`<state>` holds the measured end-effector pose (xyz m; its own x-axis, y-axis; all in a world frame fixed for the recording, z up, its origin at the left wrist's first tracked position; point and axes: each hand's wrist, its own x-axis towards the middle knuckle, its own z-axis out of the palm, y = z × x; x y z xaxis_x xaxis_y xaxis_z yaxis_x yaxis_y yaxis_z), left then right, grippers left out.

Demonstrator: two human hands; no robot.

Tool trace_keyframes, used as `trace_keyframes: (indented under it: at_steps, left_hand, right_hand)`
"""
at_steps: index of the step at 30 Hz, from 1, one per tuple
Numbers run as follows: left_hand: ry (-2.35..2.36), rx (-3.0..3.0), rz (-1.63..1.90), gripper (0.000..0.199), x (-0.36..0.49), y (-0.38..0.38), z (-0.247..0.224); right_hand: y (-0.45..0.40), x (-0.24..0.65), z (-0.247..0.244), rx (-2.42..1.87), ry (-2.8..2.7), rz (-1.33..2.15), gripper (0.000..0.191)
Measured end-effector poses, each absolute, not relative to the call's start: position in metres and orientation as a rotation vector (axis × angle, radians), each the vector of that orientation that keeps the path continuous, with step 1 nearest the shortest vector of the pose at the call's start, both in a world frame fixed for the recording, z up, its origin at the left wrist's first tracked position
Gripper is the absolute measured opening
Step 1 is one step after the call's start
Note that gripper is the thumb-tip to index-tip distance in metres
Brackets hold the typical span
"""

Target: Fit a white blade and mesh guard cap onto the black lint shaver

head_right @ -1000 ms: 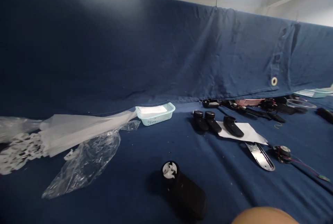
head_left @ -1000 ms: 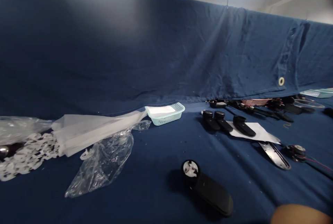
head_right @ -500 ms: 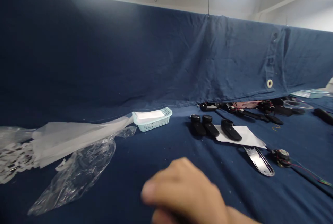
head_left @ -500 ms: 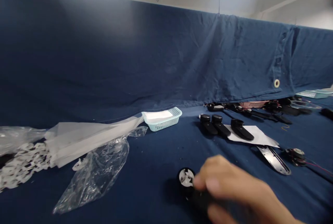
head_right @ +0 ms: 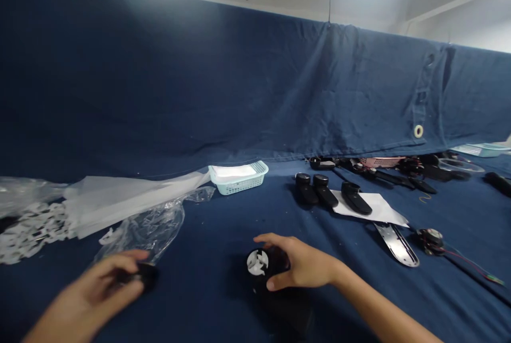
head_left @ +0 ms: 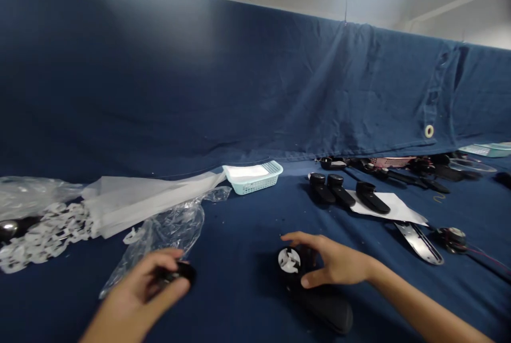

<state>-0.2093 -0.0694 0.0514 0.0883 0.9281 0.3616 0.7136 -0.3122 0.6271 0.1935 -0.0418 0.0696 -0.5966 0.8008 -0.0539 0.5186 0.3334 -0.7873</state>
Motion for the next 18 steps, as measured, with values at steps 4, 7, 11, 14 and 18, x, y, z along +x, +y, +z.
trace_keyframes:
  at_steps: [4, 7, 11, 14, 18]
  left_hand:
    - [1.404, 2.083, 0.995, 0.033, -0.168, -0.079, 0.038]
    - [1.468, 2.247, 0.875, 0.030, -0.169, -0.091, 0.038]
    - [1.616, 2.503, 0.870, 0.028, -0.218, -0.106, 0.045]
    - [1.866, 2.559, 0.885, 0.029, -0.276, -0.113, 0.053]
    - [2.388, 2.278, 0.629, 0.039, -0.360, -0.120, 0.064]
  right_hand:
    - [-0.053, 0.183, 0.065, -1.275, -2.254, 0.931, 0.067]
    - [-0.060, 0.179, 0.051, -1.316, -2.246, 0.771, 0.064]
    - [-0.061, 0.174, 0.024, -1.333, -2.246, 0.559, 0.063]
    - [-0.053, 0.169, 0.007, -1.308, -2.238, 0.388, 0.063]
    - [-0.033, 0.160, -0.007, -1.199, -2.252, 0.319, 0.054]
